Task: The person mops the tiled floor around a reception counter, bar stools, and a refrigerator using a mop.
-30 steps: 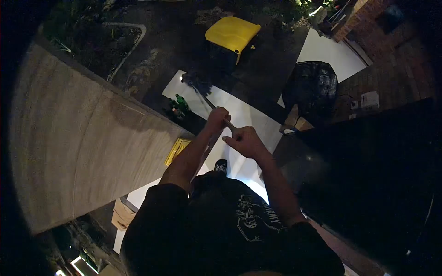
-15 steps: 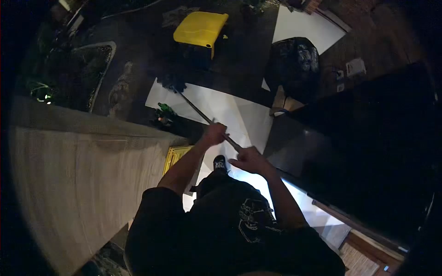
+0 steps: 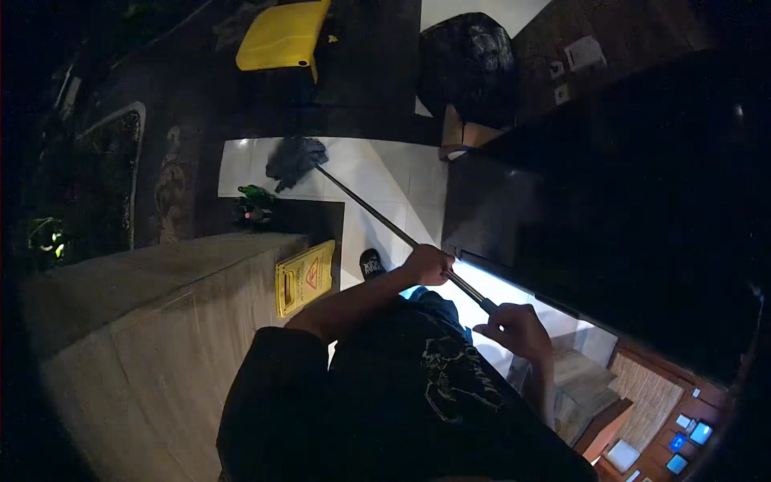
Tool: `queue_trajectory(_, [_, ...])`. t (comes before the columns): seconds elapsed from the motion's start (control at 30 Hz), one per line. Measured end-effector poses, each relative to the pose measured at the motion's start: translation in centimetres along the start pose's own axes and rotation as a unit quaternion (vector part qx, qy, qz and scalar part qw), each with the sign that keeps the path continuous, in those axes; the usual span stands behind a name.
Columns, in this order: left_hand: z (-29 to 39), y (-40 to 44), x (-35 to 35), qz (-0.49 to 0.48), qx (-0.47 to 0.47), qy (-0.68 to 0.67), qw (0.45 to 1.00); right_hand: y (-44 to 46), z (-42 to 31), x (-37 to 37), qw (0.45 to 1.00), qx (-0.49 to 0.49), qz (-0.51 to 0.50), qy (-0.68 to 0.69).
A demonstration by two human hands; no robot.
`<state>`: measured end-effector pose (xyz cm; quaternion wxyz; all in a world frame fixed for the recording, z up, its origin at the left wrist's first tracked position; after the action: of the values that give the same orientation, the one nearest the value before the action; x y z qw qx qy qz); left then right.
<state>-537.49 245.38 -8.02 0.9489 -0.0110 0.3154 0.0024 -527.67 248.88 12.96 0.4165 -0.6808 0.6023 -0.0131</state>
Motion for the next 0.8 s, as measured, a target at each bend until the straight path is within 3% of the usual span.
queue_trajectory(0.1, [-2.4, -0.2, 0.0, -0.068, -0.041, 0.058, 0.995, 1.7, -1.7, -0.3, 0.998, -0.009, 0.054, -0.022])
queue_trajectory(0.13, [-2.7, -1.3, -2.1, -0.003, 0.007, -0.001, 1.000, 2.8, -2.2, -0.3, 0.997, -0.002, 0.069, -0.044])
queue_trajectory(0.2, [-4.9, -1.7, -3.6, -0.022, -0.046, 0.054, 0.997, 4.9, -1.9, 0.1, 0.997, 0.029, 0.066, 0.018])
queue_trajectory(0.27, [-8.1, -2.9, -5.2, 0.062, -0.015, -0.008, 0.998, 6.7, -3.7, -0.9, 0.985, -0.012, 0.162, -0.053])
queue_trajectory(0.33, [-9.3, -3.4, -6.8, 0.050, -0.051, 0.054, 0.996, 8.7, -3.1, -0.2, 0.986, 0.066, 0.152, -0.012])
queue_trajectory(0.37, [-10.8, -3.6, -6.6, 0.033, -0.099, 0.046, 0.993, 10.0, -2.3, 0.9, 0.990, 0.031, 0.133, -0.042])
queue_trajectory(0.4, [-12.4, -3.8, -6.2, 0.016, -0.145, 0.040, 0.988, 11.0, -1.3, 2.2, 0.992, 0.061, 0.096, -0.060])
queue_trajectory(0.43, [-13.1, -4.0, -5.5, 0.009, -0.147, 0.104, 0.984, 11.7, -0.6, 3.7, 0.992, 0.097, 0.042, -0.072])
queue_trajectory(0.47, [-13.5, -4.3, -4.5, 0.012, -0.133, 0.079, 0.988, 11.8, 0.4, 5.3, 0.988, 0.132, -0.011, -0.083])
queue_trajectory(0.57, [-10.2, -5.9, -3.8, 0.038, -0.095, 0.044, 0.994, 8.7, 1.4, 7.7, 0.990, 0.111, 0.014, -0.087])
queue_trajectory(0.67, [-7.0, -7.2, 1.0, -0.030, -0.137, 0.070, 0.988, 3.7, 2.9, 10.5, 0.992, 0.120, 0.020, -0.036])
queue_trajectory(0.7, [-5.8, -7.8, 3.0, -0.036, -0.068, -0.016, 0.997, 1.6, 3.8, 11.7, 0.992, 0.120, 0.030, -0.018])
queue_trajectory(0.8, [-0.8, -9.1, 8.7, -0.052, -0.024, -0.066, 0.996, -5.5, 6.3, 14.7, 0.990, 0.123, 0.059, 0.038])
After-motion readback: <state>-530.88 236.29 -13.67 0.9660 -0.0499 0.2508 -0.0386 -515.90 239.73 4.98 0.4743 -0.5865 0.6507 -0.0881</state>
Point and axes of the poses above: each hand's wrist, its own y-axis towards the middle knuckle, its own x-axis out of the palm, z = x × y, the point moved 10 cm from there along y, towards the middle knuckle, and after that the axes turned 12 degrees about -z, right-handed, at the moved point
